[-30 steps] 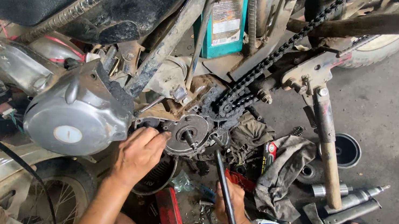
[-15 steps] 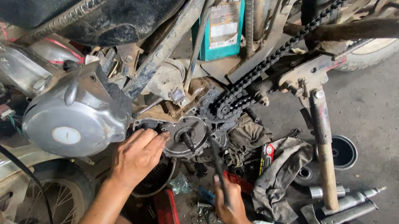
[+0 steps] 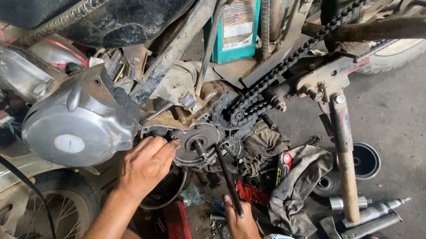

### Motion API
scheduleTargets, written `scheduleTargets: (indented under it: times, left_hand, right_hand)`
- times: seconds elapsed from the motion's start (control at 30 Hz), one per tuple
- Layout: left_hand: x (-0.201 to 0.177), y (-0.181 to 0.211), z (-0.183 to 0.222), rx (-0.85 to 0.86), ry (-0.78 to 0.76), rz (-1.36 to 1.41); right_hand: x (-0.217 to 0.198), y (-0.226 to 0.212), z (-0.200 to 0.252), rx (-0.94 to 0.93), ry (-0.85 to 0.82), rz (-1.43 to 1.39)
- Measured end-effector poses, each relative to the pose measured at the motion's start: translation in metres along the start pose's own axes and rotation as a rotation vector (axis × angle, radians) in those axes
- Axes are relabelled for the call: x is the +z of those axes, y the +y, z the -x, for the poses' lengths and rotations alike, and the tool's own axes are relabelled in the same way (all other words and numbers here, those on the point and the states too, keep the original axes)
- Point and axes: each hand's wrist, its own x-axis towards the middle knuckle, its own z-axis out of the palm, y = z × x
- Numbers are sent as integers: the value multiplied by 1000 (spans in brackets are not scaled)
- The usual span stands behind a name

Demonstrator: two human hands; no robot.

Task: Repairing and cleaning the engine and chain drive components of a motorcycle.

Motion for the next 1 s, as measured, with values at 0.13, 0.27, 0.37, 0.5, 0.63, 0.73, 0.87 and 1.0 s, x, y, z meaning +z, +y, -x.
scheduleTargets:
  times: [0.13, 0.27, 0.37, 0.5, 0.63, 0.73, 0.87, 1.0]
  left_hand:
    - [-1, 0, 1, 4, -9, -17]
    - [-5, 1, -2, 12, 14, 10]
    - [-5, -2, -1, 25, 13, 9]
    - [2, -8, 8, 95, 53, -20]
    - [1, -12, 13, 49, 75, 81]
    - [0, -12, 26, 37, 131, 93]
    - [7, -14, 34, -37, 94, -17]
    - [8, -18, 38, -34, 152, -169]
  right_hand:
    - [6, 33, 10, -363, 187, 86]
    - [4, 38, 16, -164, -9, 118]
    - [5, -9, 25, -415, 80, 189]
    - [-4, -85, 38, -751, 264, 63]
    - [-3, 46, 38, -250, 316, 101]
    - [-23, 19, 58, -243, 294, 202]
    - [-37, -86, 64, -379, 332, 469]
    - [-72, -150, 72, -805, 112, 532]
